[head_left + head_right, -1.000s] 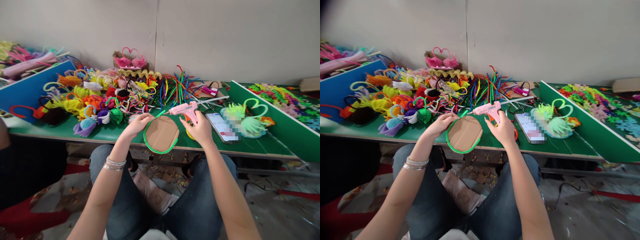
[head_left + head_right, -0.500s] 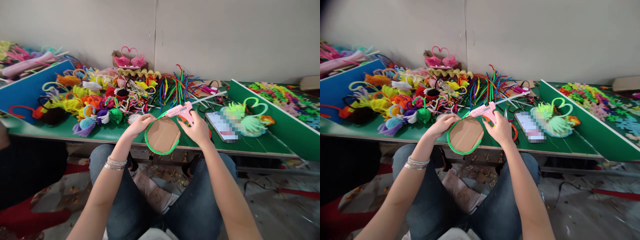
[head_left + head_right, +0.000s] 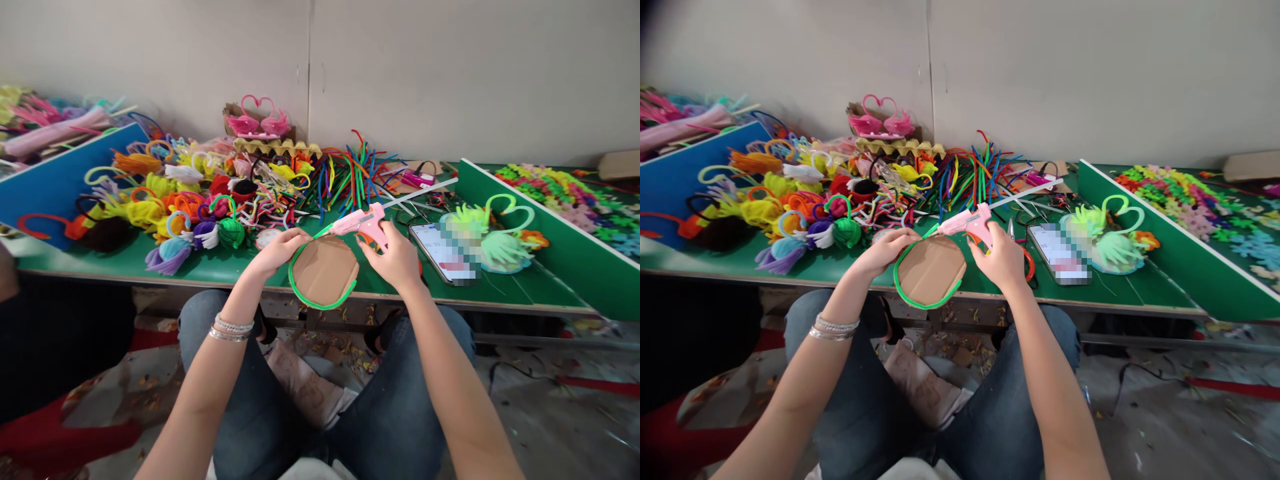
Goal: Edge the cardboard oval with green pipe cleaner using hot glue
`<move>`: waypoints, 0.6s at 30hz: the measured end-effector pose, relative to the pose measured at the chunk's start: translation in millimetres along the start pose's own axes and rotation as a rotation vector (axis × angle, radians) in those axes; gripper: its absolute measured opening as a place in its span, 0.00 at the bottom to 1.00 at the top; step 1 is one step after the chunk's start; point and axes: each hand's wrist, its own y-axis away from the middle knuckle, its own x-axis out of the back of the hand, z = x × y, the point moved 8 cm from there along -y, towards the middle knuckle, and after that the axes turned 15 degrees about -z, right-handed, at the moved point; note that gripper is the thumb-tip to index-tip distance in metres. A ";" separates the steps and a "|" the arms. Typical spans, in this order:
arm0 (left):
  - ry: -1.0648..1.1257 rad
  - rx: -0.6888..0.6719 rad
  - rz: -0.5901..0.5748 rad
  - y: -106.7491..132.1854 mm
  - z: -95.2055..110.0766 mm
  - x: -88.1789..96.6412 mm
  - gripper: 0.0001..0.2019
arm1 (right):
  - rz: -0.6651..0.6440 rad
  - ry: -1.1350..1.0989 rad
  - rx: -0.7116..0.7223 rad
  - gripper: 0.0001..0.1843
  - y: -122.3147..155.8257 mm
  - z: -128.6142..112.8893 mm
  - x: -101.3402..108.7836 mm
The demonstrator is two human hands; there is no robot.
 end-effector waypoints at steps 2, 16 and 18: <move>0.004 0.006 0.001 0.2 -0.4 0.0 0.11 | -0.005 -0.005 -0.006 0.18 0.1 0.8 0.4; 0.012 -0.018 0.005 2.3 5.1 0.3 0.11 | 0.022 0.001 -0.002 0.17 0.6 3.1 3.7; 0.010 -0.020 0.010 2.5 5.7 0.8 0.11 | 0.015 0.008 -0.018 0.17 0.2 4.2 3.7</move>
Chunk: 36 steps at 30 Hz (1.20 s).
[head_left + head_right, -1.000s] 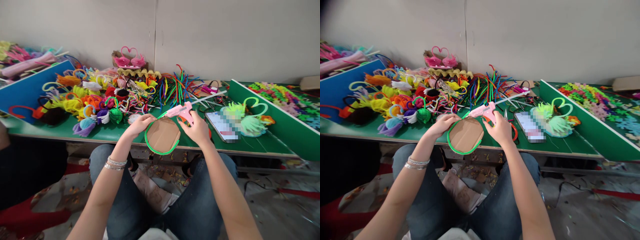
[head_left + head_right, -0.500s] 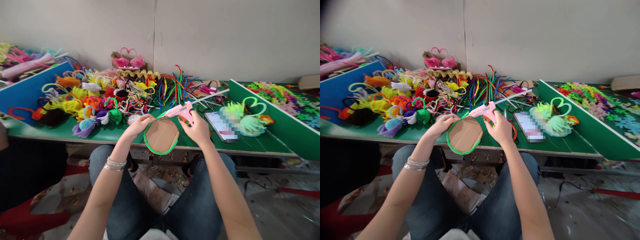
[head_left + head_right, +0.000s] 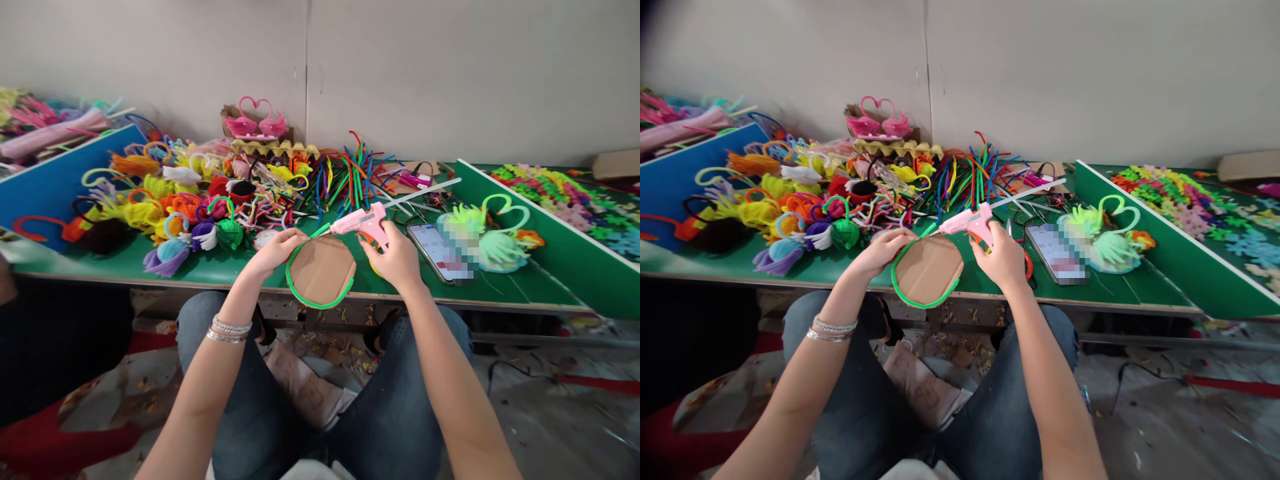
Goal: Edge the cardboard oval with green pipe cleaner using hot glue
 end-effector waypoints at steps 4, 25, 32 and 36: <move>-0.002 0.004 0.006 0.1 -0.3 0.7 0.11 | 0.008 0.002 -0.011 0.17 -0.6 1.8 0.8; -0.011 -0.006 0.011 -0.7 0.4 1.9 0.13 | 0.015 0.056 -0.037 0.18 -0.5 8.2 3.8; -0.020 -0.016 0.014 -0.6 0.8 3.6 0.12 | 0.006 0.049 -0.054 0.19 -0.3 9.6 4.5; -0.028 -0.017 0.023 -0.8 0.9 4.2 0.12 | 0.012 0.051 -0.061 0.19 0.3 10.0 5.4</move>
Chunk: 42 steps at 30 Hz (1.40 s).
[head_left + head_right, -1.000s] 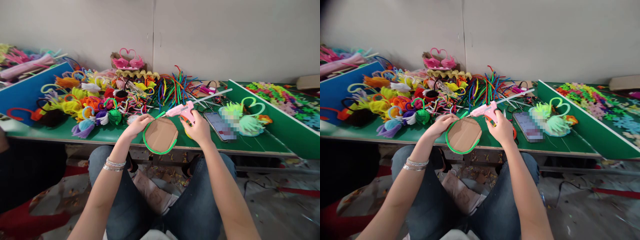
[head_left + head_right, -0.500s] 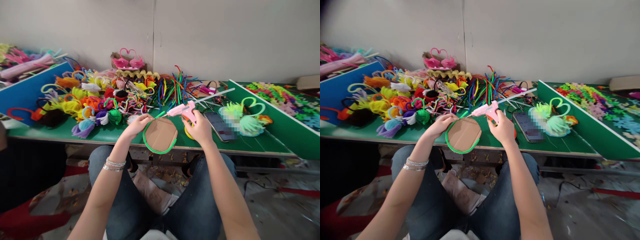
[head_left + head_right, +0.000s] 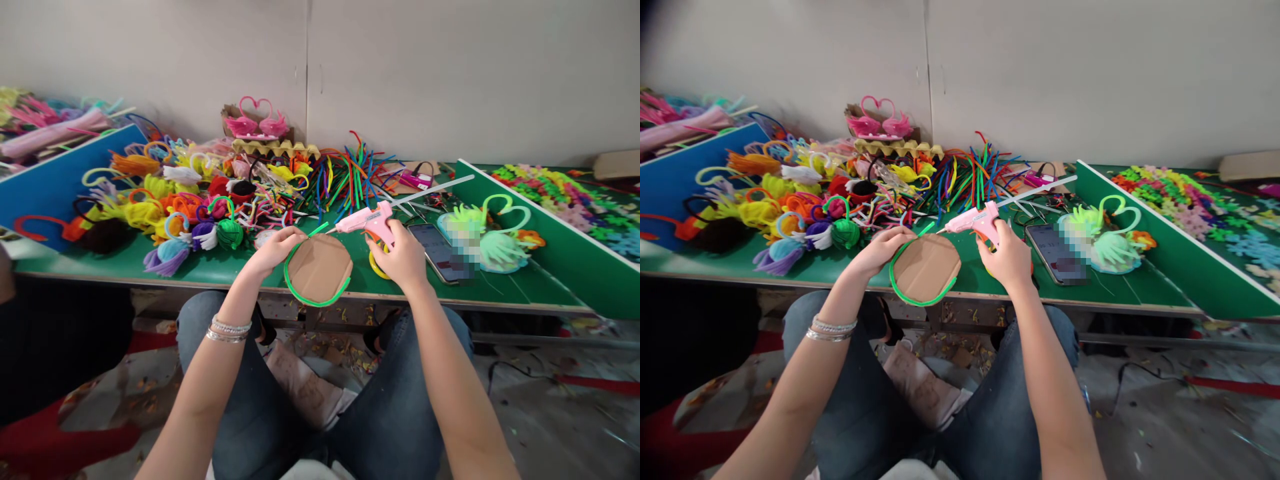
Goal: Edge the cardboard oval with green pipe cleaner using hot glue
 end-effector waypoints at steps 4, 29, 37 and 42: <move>-0.008 -0.005 0.022 0.4 0.5 1.2 0.12 | 0.003 0.021 -0.002 0.19 0.5 -0.5 0.5; -0.025 -0.028 0.045 3.3 5.4 5.5 0.11 | 0.035 0.070 -0.144 0.25 -5.8 27.1 -1.7; -0.017 -0.020 0.019 2.0 3.1 0.8 0.11 | -0.100 0.123 -0.097 0.24 -15.7 30.2 -26.2; -0.007 0.002 -0.022 0.1 0.3 -5.5 0.11 | 0.017 -0.077 0.065 0.16 -10.7 1.5 -3.2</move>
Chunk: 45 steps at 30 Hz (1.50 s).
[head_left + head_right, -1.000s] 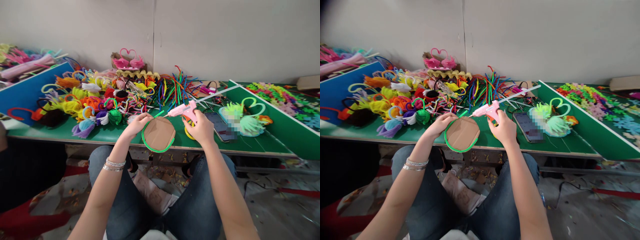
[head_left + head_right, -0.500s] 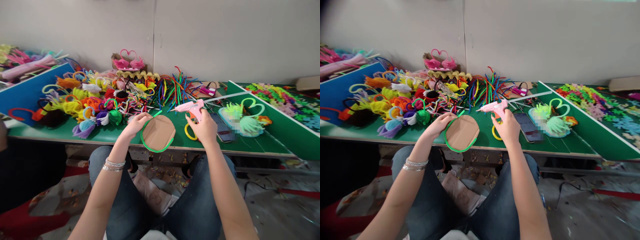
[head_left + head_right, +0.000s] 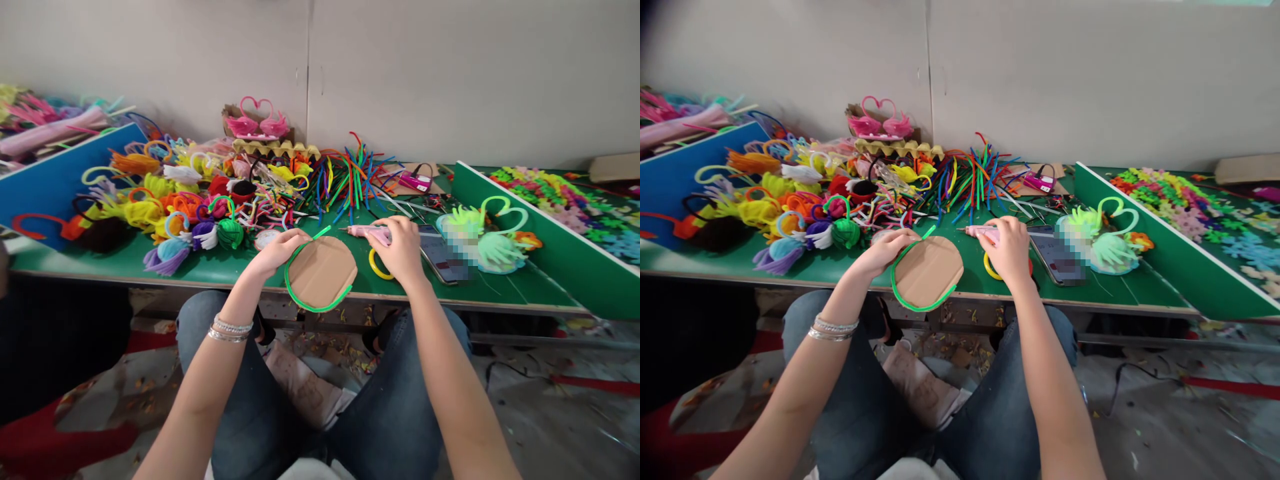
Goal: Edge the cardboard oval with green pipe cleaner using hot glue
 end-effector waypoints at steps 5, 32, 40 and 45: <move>0.019 0.044 -0.117 -2.3 -3.6 -17.8 0.13 | -0.180 -0.449 0.276 0.15 3.9 -35.0 -7.9; -0.044 0.051 -0.160 -5.7 -6.3 -26.6 0.13 | -0.296 -0.435 0.298 0.09 7.9 -38.3 -14.7; -0.100 0.033 0.080 2.5 -1.3 18.5 0.11 | -0.302 -0.578 0.267 0.12 6.4 -24.2 -6.8; -0.045 0.020 0.227 15.9 6.2 46.8 0.11 | -0.349 -0.600 0.256 0.12 6.6 -22.3 -6.5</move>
